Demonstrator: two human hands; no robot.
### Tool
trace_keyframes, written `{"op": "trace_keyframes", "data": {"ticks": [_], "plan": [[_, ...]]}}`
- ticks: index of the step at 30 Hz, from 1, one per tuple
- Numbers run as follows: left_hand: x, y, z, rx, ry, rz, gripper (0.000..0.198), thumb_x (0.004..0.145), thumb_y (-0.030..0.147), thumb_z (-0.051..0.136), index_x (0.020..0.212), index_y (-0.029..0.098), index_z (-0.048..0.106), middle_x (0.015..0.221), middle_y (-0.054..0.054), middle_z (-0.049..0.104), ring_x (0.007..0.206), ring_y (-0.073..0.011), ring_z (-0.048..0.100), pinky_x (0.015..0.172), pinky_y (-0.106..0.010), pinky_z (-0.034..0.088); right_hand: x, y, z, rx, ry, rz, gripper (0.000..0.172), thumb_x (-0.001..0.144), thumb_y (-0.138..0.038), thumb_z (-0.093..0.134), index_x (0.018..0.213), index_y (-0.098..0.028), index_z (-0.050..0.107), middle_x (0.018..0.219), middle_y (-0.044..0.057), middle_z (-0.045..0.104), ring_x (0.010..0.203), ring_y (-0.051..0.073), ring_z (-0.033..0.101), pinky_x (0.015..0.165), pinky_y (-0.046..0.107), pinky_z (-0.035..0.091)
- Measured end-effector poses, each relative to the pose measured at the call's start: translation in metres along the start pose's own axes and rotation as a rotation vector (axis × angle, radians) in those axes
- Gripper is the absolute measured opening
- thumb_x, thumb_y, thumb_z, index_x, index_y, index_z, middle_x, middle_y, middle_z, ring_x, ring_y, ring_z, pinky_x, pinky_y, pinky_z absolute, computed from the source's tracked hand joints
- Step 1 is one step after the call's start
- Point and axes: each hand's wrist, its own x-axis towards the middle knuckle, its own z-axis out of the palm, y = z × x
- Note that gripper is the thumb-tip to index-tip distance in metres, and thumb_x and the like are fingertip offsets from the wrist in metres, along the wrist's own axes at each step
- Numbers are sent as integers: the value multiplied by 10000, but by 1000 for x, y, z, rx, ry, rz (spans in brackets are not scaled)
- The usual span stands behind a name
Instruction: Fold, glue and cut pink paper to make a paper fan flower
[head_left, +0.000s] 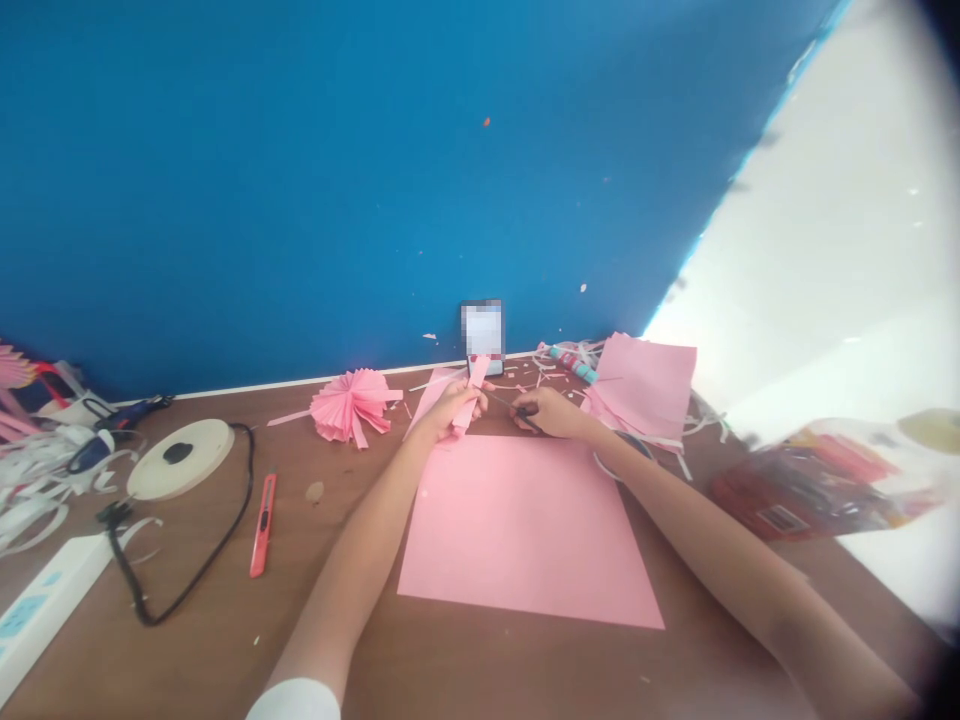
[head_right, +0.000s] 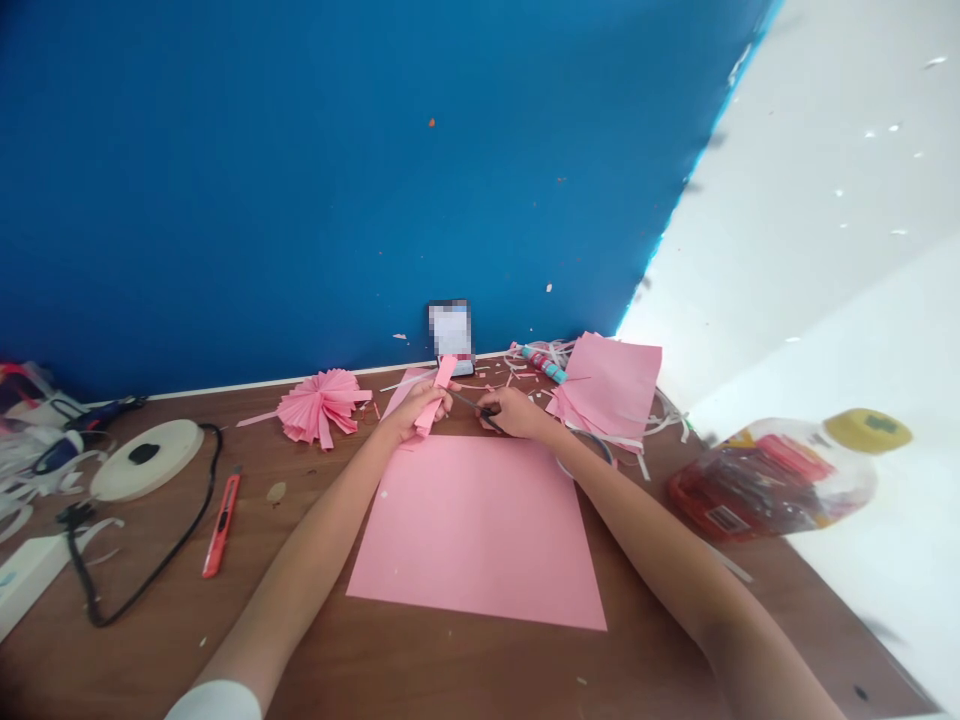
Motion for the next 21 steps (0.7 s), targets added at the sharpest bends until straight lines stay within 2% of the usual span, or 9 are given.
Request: {"op": "trace_keyframes", "data": {"ticks": [10, 16, 21], "plan": [[-1, 0, 0, 1, 2, -16, 319, 773, 277, 553, 1036, 102, 599, 641, -11, 575, 465, -53, 466, 451, -182, 312, -1, -1, -3, -90, 14, -28, 172, 668, -262, 590, 799, -167, 647, 616, -16, 609, 537, 107, 509, 534, 218, 366], [-2, 3, 3, -19, 14, -4, 312, 758, 250, 557, 1025, 92, 596, 633, -4, 567, 465, -50, 446, 464, -191, 322, 0, 1, 3, -21, -1, 24, 175, 726, -262, 490, 762, -163, 630, 558, -19, 580, 469, 97, 477, 477, 213, 341], [-2, 3, 2, -14, -1, -5, 326, 761, 266, 554, 1041, 102, 592, 629, -1, 565, 470, -54, 459, 463, -190, 322, -1, -2, 0, -80, -2, 22, 216, 712, -345, 577, 835, -176, 633, 570, -26, 578, 502, 105, 486, 489, 215, 340]]}}
